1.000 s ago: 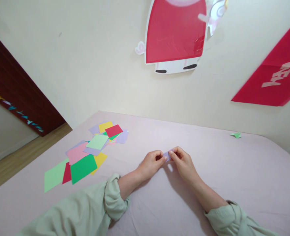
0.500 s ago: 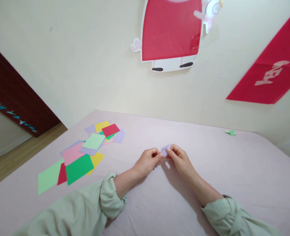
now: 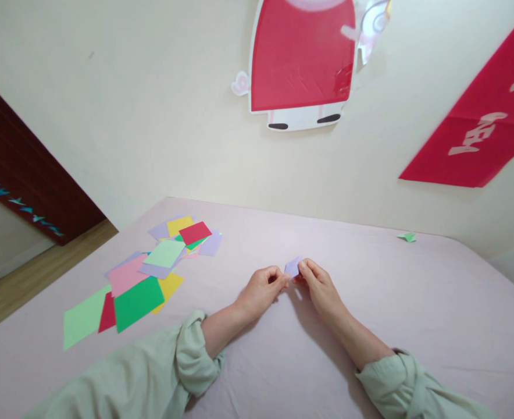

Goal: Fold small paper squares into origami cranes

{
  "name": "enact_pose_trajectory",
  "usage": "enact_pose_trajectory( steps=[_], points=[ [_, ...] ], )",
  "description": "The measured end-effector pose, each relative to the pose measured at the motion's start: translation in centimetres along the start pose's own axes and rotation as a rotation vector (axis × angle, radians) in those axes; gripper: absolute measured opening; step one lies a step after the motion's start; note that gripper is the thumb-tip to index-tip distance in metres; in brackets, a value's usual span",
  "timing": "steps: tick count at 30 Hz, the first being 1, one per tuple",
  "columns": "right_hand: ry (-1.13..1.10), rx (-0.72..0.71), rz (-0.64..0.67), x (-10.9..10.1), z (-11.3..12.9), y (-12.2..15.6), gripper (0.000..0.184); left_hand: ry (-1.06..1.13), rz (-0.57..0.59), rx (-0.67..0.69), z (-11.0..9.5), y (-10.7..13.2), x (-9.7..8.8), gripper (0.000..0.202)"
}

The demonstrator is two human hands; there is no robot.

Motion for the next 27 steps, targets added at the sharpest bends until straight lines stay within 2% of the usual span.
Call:
enact_pose_trajectory(
  steps=[5,8,14,21,24,27],
  points=[
    [-0.042,0.053,0.059,0.2,-0.4,0.2,0.038,0.021,-0.029,0.014,0.3,-0.2,-0.3,0.033],
    [-0.048,0.029,0.09,0.5,-0.1,0.2,0.035,0.009,-0.029,0.024,0.5,-0.2,-0.4,0.034],
    [0.008,0.013,0.062,0.5,0.2,0.0,0.033,-0.009,0.0,0.048,0.4,-0.2,-0.3,0.03],
    [0.032,-0.004,0.091,0.7,0.5,0.0,0.036,0.017,-0.064,0.042,0.1,-0.2,-0.4,0.02],
    [0.023,0.003,0.068,0.7,0.4,0.2,0.036,-0.1,-0.167,0.134,-0.8,0.0,-1.1,0.01],
    [-0.02,0.032,0.035,0.8,0.3,0.5,0.035,-0.291,-0.329,0.3,-2.1,0.7,-2.0,0.014]
  ],
)
Point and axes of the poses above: each hand's wrist, its own y-axis away from the middle knuckle, its own x-axis out of the palm, z = x × y, the point moved 5 cm from there along -y, towards the middle knuckle
